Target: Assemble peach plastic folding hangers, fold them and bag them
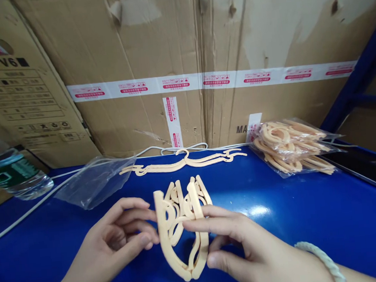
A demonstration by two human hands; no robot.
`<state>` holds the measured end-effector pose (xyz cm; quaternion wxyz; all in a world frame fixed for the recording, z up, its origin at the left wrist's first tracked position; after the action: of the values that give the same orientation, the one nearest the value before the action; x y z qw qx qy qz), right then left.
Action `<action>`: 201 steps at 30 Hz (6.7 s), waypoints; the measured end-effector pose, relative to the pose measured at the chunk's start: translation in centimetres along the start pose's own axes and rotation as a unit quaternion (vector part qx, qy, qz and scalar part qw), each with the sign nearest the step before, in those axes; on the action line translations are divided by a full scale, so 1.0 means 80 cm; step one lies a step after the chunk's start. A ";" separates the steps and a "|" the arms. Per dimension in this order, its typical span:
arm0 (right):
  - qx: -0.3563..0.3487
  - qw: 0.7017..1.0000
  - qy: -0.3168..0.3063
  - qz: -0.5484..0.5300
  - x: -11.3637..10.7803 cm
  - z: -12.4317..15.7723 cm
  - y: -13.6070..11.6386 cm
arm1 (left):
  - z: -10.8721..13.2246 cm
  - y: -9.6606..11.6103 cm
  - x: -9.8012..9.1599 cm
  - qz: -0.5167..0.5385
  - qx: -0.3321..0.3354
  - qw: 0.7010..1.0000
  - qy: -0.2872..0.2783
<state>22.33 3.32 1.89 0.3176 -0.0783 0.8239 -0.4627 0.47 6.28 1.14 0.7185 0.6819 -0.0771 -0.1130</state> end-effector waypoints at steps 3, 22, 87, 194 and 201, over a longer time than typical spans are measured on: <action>0.005 0.999 0.019 -0.036 0.000 -0.001 0.000 | 0.010 0.002 0.004 -0.063 0.042 0.997 -0.026; 0.010 0.998 0.022 -0.065 -0.002 -0.001 -0.006 | 0.028 -0.002 0.015 -0.170 0.073 0.979 -0.087; -0.021 0.946 -0.083 0.313 -0.046 -0.019 0.028 | 0.000 0.006 -0.010 -0.410 0.069 0.909 0.034; 0.041 0.981 0.169 0.083 -0.096 -0.011 0.024 | -0.019 -0.008 -0.039 0.135 -0.071 0.984 0.088; 0.098 0.953 0.157 -0.240 -0.030 -0.015 0.035 | -0.015 -0.007 -0.022 0.035 -0.008 0.999 0.036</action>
<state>23.96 6.70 1.15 0.0696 -0.1684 0.7711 -0.6101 -0.91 7.88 0.61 0.7299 0.6765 -0.0744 -0.0637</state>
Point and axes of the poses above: each hand's wrist, its own z-axis away from the middle knuckle, its own x-axis out of the palm, y = z × x, the point moved 6 cm from there along -z, towards the middle knuckle, and after that the axes turned 13 degrees about -x, right-handed, at the moved point
